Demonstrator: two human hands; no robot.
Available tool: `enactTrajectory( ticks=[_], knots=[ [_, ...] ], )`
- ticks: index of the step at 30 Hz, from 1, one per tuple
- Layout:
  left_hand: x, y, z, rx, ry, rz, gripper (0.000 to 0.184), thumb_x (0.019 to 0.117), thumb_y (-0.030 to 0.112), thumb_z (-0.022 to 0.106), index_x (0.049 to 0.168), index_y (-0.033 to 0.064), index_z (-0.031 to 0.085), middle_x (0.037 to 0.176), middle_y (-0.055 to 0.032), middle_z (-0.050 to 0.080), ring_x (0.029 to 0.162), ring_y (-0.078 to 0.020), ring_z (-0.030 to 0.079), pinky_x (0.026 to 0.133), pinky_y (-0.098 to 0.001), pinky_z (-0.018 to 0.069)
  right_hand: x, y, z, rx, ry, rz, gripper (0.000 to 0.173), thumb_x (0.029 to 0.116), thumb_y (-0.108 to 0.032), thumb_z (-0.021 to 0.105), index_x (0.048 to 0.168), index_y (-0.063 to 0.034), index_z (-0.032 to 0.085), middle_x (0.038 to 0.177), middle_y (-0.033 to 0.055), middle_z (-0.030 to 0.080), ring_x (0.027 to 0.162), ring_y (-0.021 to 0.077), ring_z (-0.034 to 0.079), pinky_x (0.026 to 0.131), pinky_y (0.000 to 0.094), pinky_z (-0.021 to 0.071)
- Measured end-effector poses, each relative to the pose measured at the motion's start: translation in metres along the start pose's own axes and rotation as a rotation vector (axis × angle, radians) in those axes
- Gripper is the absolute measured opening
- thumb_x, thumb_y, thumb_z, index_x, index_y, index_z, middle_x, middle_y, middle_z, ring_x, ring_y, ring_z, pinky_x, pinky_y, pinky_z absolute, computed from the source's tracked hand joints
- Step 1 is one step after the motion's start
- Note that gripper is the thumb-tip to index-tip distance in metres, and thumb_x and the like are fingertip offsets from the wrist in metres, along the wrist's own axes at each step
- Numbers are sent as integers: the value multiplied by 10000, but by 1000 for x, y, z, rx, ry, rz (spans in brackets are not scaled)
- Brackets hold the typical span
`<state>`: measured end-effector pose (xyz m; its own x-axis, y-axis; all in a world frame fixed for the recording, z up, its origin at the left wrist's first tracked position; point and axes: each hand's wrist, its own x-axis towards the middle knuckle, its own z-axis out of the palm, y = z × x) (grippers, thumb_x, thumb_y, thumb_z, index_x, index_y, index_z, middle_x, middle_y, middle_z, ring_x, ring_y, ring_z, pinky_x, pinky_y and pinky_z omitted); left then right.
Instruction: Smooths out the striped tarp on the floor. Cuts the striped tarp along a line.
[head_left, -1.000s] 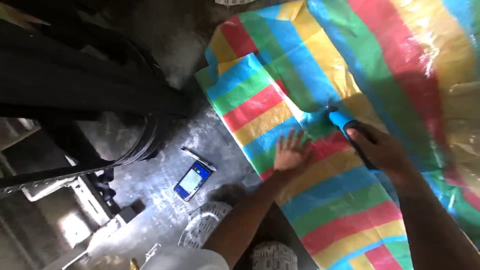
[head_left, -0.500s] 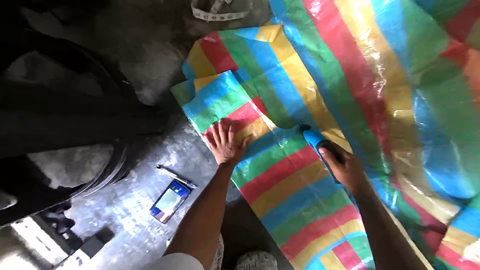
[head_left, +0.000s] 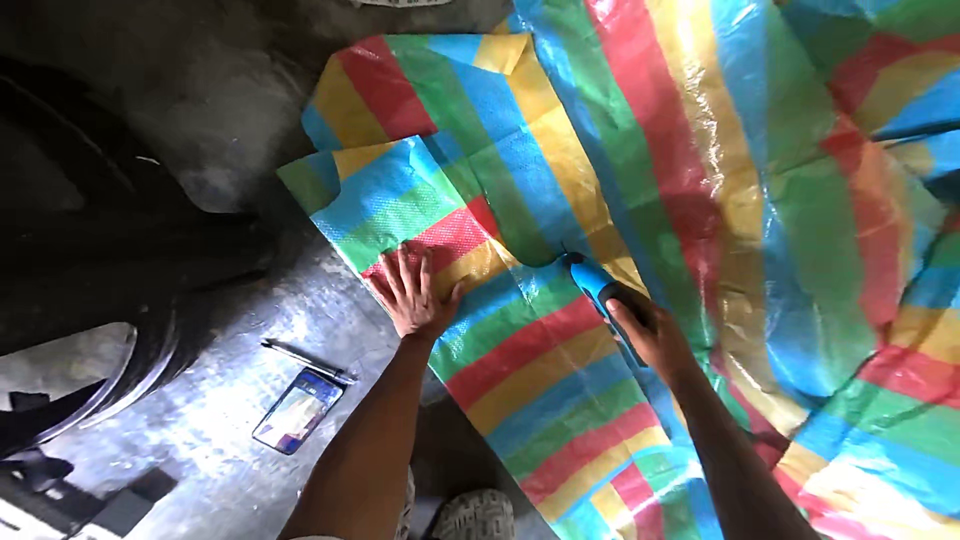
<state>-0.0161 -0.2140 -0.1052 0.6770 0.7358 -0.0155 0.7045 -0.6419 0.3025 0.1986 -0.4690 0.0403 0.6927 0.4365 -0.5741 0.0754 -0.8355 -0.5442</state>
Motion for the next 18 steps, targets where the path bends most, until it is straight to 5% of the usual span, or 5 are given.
enactTrajectory(
  ticks=[8,10,13,18],
  knots=[
    [1,1,-3,-11,-18,-5,848,913,756,448,1528,173,479,1624,-260,336,1513,-543,217,1139,-803,68,82,-74,-98,-398,-473,-35,387,1059,-327,565,1350,-82,634,1036,203,697,830,321,671,766,556,541],
    [1,1,-1,-8,7,-3,848,914,761,440,1519,169,489,1617,-264,346,1511,-542,226,1134,-807,71,106,-99,-106,-554,-567,-90,376,1034,-382,596,1307,-136,677,1033,158,714,842,286,677,775,530,542],
    [1,0,1,2,41,-2,832,912,759,446,1509,182,498,1609,-258,364,1509,-539,235,1127,-808,85,130,-133,-104,-743,-668,-129,386,989,-438,658,1301,-215,707,1153,134,727,1095,329,671,949,613,492],
    [0,0,1,12,24,-15,825,908,759,449,1510,197,497,1611,-248,369,1510,-535,236,1126,-805,100,146,-155,-98,-811,-764,-168,399,924,-442,748,1280,-262,730,1108,82,750,1065,276,686,928,587,509]
  ],
)
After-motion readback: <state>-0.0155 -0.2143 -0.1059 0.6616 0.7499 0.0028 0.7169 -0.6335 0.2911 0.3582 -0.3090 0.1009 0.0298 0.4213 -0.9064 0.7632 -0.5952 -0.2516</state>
